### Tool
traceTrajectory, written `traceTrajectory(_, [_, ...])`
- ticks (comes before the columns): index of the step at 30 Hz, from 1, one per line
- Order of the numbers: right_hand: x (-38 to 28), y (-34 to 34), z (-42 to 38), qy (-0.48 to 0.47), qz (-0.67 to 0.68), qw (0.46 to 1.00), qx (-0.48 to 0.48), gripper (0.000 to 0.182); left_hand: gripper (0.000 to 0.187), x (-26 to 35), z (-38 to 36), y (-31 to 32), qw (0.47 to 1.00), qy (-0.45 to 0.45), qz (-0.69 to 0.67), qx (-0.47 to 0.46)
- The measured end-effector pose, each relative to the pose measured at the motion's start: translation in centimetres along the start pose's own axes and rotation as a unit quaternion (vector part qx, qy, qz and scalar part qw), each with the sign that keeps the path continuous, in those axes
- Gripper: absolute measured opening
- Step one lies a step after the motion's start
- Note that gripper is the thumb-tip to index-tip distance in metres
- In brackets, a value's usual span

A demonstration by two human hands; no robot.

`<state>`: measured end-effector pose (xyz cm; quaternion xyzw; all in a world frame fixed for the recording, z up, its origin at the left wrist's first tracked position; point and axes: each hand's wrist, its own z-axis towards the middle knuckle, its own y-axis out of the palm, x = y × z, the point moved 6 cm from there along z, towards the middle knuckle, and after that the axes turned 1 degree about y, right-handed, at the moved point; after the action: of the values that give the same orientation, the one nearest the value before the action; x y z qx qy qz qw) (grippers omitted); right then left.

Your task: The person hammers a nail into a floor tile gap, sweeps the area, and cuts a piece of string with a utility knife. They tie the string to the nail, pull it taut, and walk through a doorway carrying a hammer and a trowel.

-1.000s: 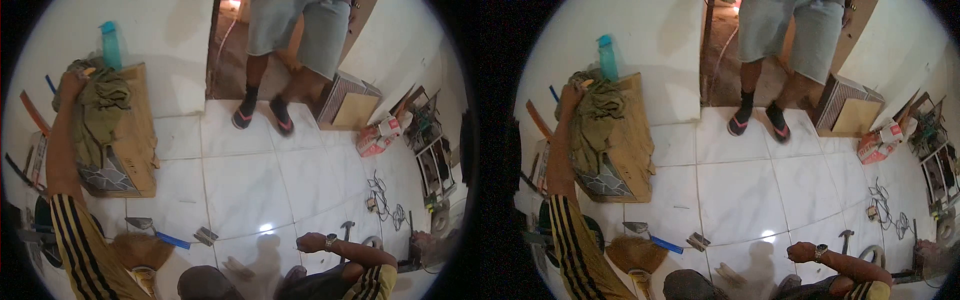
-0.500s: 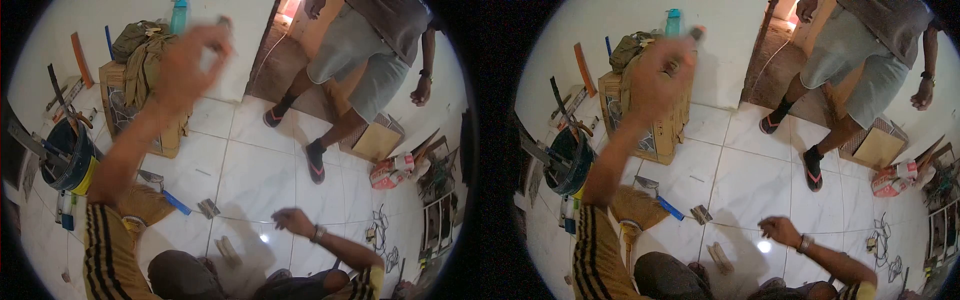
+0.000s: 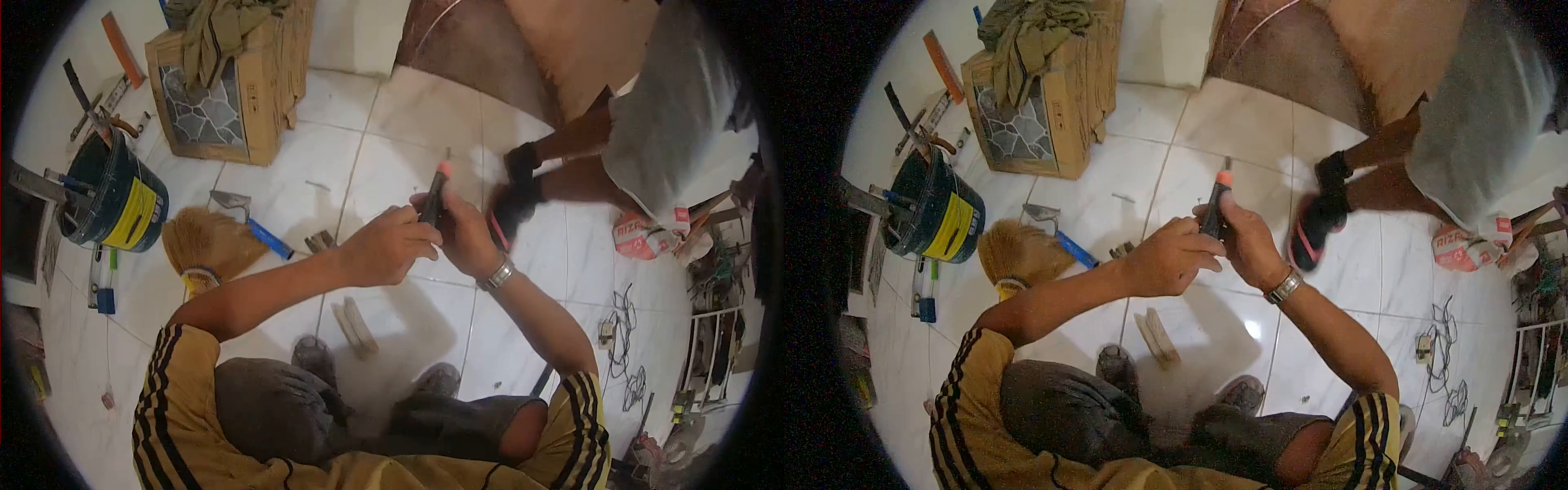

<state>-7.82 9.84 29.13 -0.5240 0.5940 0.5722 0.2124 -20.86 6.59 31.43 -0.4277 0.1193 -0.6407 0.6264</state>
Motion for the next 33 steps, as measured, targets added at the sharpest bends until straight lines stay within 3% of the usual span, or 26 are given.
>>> traceTrajectory(2, [1.0, -2.4, 0.4, 0.02, -0.131, 0.991, -0.002, 0.047, 0.028, -0.1, 0.4, 0.6, 0.998, -0.017, -0.055, -0.003])
traceTrajectory(4, [1.3, -3.9, 0.7, 0.011, -0.04, 0.999, 0.005, 0.042, 0.027, -0.8, 0.8, 0.6, 0.994, -0.019, -0.107, 0.011])
traceTrajectory(5, [1.4, -4.5, 0.7, 0.006, 0.007, 1.0, 0.008, 0.04, 0.028, -1.7, 0.9, 0.3, 0.984, -0.073, -0.154, 0.057])
traceTrajectory(7, [0.2, -3.7, 0.0, -0.006, 0.035, 0.999, 0.019, 0.037, 0.028, -3.3, 0.5, -0.5, 0.942, -0.182, -0.24, 0.145])
traceTrajectory(11, [-0.5, -4.7, -0.3, -0.01, 0.075, 0.997, 0.001, 0.031, 0.027, -4.5, 1.1, 0.0, 0.867, -0.246, -0.37, 0.227])
traceTrajectory(14, [-1.8, -4.8, -0.7, 0.008, 0.103, 0.994, -0.039, 0.031, 0.028, -4.1, 1.9, 0.3, 0.799, -0.349, -0.411, 0.267])
traceTrajectory(15, [-2.0, -4.5, -1.1, 0.015, 0.114, 0.992, -0.05, 0.031, 0.031, -4.1, 2.7, 0.4, 0.844, -0.33, -0.361, 0.218])
traceTrajectory(18, [-2.9, -3.8, -2.6, 0.007, 0.096, 0.993, -0.075, 0.035, 0.034, -3.9, 3.8, 2.0, 0.867, -0.337, -0.358, 0.074])
traceTrajectory(22, [-2.3, -5.7, -3.4, 0.018, 0.06, 0.997, -0.036, 0.037, 0.025, -4.2, 3.9, 2.7, 0.913, -0.252, -0.31, 0.085])
traceTrajectory(23, [-2.3, -5.9, -3.6, 0.019, 0.056, 0.998, -0.034, 0.037, 0.023, -4.4, 3.5, 3.9, 0.874, -0.322, -0.359, 0.066])
traceTrajectory(27, [-1.7, -7.0, -3.9, 0.017, 0.035, 0.999, -0.031, 0.037, 0.016, -3.5, 3.5, 5.3, 0.801, -0.36, -0.478, 0.037])
traceTrajectory(30, [-1.7, -6.7, -4.4, 0.033, 0.005, 0.999, -0.035, 0.044, 0.019, -3.9, 3.2, 5.3, 0.826, -0.339, -0.45, 0.014])
traceTrajectory(33, [-2.2, -6.1, -4.7, 0.008, -0.015, 1.0, 0.003, 0.042, 0.017, -4.4, 2.6, 4.9, 0.836, -0.31, -0.447, 0.065])
